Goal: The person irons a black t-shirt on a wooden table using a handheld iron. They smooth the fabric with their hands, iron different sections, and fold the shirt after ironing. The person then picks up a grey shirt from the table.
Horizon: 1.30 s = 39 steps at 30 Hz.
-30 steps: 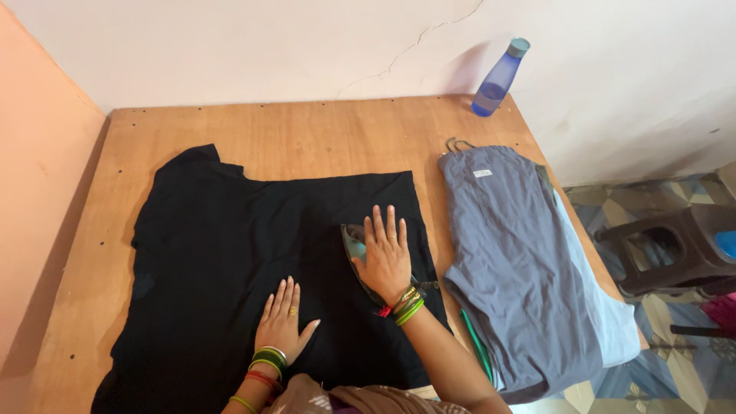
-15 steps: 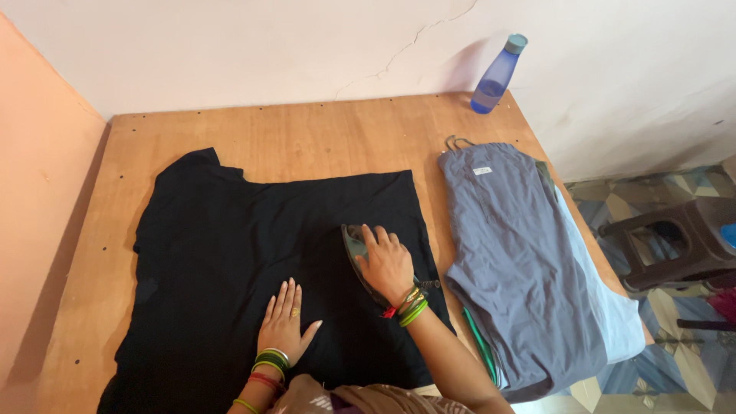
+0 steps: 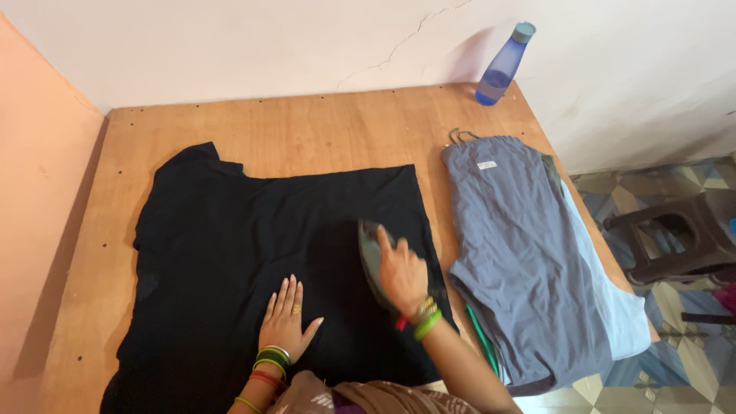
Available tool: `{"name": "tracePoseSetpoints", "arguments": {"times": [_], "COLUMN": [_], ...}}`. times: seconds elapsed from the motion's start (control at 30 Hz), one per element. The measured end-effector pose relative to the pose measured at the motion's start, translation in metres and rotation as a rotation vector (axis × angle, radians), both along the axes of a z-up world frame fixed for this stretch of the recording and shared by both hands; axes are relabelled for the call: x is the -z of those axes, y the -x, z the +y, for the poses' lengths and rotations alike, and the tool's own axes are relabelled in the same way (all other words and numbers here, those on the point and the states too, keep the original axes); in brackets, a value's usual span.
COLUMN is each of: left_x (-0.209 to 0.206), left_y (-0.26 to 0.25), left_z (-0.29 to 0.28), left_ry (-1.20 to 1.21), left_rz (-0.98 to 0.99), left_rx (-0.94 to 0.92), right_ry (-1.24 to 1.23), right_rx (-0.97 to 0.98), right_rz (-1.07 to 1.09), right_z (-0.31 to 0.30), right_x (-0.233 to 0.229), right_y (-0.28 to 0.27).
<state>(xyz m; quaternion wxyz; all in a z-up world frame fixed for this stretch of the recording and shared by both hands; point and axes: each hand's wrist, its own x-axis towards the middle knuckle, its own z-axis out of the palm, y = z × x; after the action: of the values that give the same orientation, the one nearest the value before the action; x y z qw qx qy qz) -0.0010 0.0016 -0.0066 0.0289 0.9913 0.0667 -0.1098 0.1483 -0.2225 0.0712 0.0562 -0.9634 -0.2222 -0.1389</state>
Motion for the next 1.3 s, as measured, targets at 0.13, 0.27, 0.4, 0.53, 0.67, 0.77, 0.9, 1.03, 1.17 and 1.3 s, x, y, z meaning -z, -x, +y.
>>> {"name": "tracePoseSetpoints", "arguments": {"times": [0.13, 0.27, 0.4, 0.53, 0.67, 0.77, 0.9, 1.03, 1.17, 1.3], "left_x": [0.003, 0.005, 0.009, 0.015, 0.010, 0.003, -0.002, 0.012, 0.046, 0.063], "left_y": [0.000, 0.001, 0.003, 0.003, 0.004, 0.006, 0.030, 0.066, 0.101, 0.121], "left_z": [0.002, 0.003, 0.004, 0.004, 0.002, -0.001, -0.014, -0.018, -0.016, 0.002], "left_ry": [0.027, 0.033, 0.039, 0.030, 0.048, 0.050, 0.136, 0.166, 0.252, 0.338], "left_rz": [-0.090, -0.123, -0.124, -0.194, -0.178, -0.155, -0.164, -0.017, -0.265, -0.470], "left_rx": [0.016, 0.015, 0.012, 0.022, 0.002, 0.000, 0.109, 0.236, 0.292, 0.376], "right_ry": [0.022, -0.050, -0.022, 0.039, 0.028, 0.040, -0.003, -0.047, -0.001, 0.030], "right_rx": [0.044, -0.051, -0.087, -0.156, -0.164, -0.117, -0.045, -0.097, -0.184, -0.265], "right_rz": [-0.100, -0.017, 0.049, 0.107, 0.172, 0.104, -0.003, 0.050, 0.152, 0.256], "right_z": [0.009, 0.005, -0.003, -0.016, -0.020, -0.011, 0.001, -0.003, -0.016, -0.014], "right_x": [0.021, 0.018, 0.015, 0.004, -0.015, -0.013, 0.002, 0.003, -0.015, -0.038], "right_y": [-0.073, -0.111, -0.072, 0.029, 0.083, 0.074, 0.027, 0.021, 0.088, 0.145]}}
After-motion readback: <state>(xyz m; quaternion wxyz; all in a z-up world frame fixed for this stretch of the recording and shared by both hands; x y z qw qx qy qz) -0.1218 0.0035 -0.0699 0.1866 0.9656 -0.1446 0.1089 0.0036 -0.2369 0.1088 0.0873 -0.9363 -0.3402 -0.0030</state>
